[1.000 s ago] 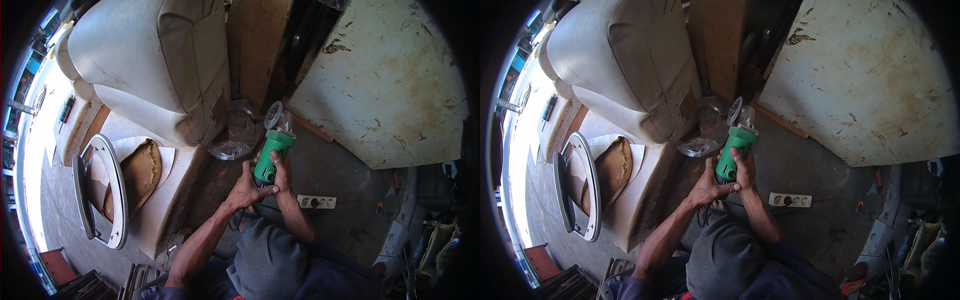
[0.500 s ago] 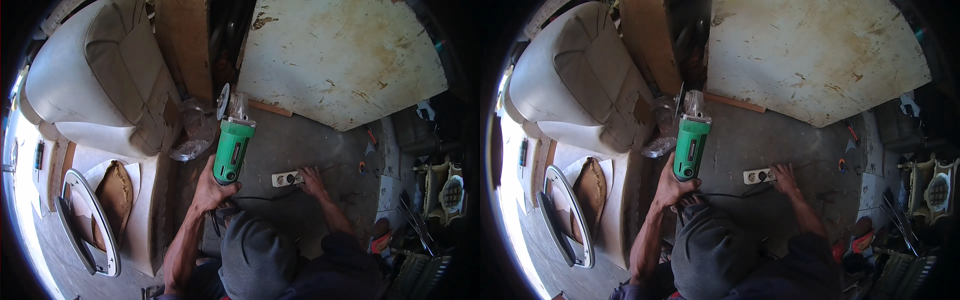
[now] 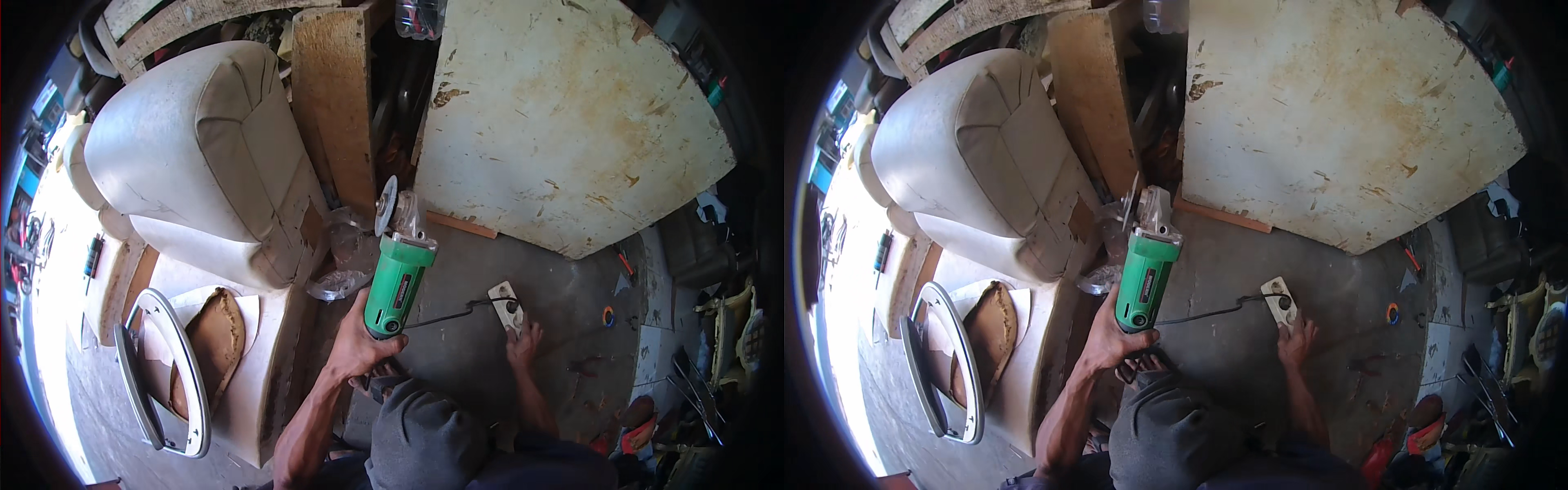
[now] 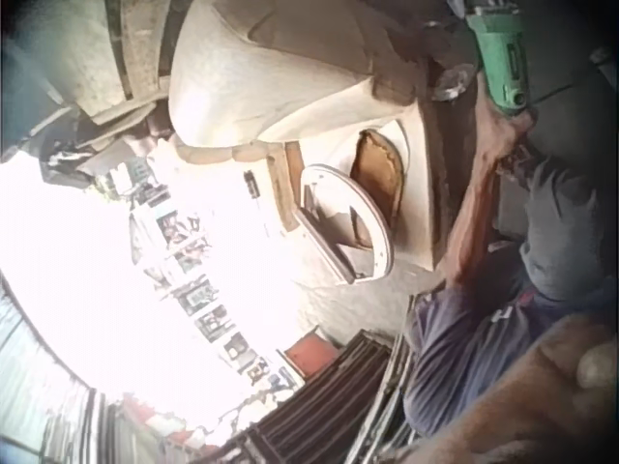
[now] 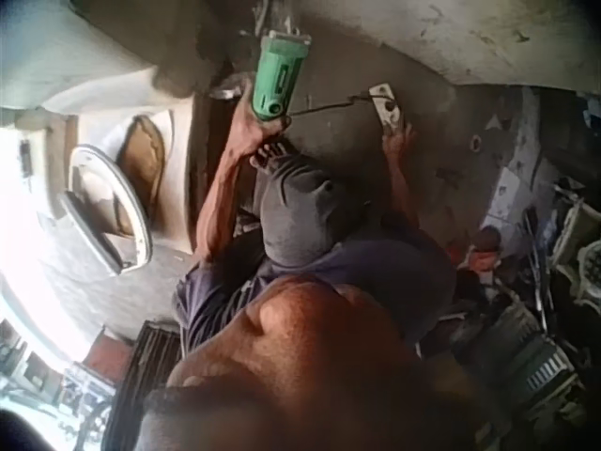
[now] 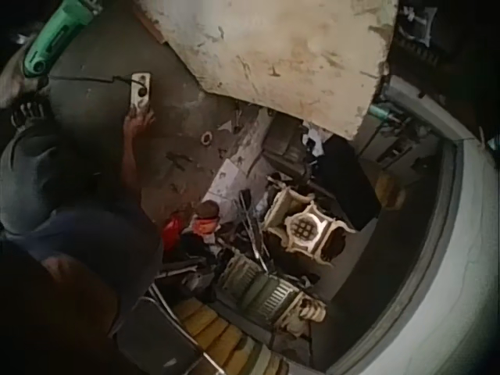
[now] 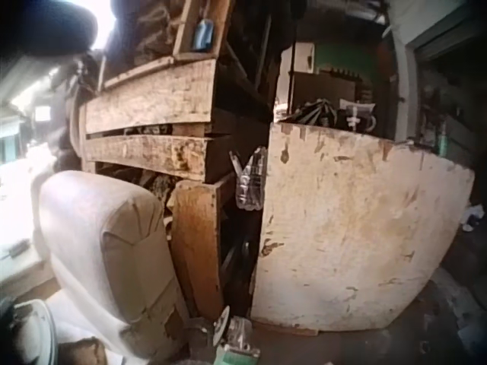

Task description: The person unscrews and removes the seat from an office chair using a screwdriver, then handles an angle grinder.

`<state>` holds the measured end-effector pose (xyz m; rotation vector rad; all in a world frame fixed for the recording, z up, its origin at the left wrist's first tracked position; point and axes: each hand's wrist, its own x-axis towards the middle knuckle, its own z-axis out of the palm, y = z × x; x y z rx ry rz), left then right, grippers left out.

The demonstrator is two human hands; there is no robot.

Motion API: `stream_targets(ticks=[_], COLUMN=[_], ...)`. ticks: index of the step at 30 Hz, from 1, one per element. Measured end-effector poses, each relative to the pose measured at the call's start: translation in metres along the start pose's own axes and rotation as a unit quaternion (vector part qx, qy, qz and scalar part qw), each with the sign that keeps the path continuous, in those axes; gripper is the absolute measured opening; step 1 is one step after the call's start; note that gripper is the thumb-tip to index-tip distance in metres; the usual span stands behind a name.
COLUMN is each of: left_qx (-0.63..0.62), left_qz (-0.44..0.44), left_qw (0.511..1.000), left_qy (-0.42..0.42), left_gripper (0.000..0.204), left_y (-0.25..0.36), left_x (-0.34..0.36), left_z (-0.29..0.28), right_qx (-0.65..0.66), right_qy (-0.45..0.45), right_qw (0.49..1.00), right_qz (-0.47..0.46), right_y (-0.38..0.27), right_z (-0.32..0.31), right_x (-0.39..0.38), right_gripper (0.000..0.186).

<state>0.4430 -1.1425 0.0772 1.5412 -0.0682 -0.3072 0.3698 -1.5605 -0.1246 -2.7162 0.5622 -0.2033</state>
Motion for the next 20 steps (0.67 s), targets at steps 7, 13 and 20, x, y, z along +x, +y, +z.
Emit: stream_targets(ticks=[7,13,20], left_qx=[0.045,0.041,-0.017], left_qz=[0.014,0.001,-0.009], left_qw=[0.999,0.999,0.998], left_qy=[0.014,-0.005,-0.058], left_gripper=[0.075,0.072,0.080], left_y=[-0.001,-0.002,0.011], left_x=[0.002,-0.004,0.014], left_z=[-0.007,-0.005,-0.009], right_qx=[-0.003,0.068,0.052], right_qy=[-0.055,0.058,0.032], right_qw=[0.998,0.996,0.996], right_qz=[0.043,0.016,0.064], right_y=[0.031,-0.013,-0.004], right_z=[0.015,-0.024,-0.005], right_x=[0.022,0.001,0.041], right_gripper=[0.077,0.061,0.032])
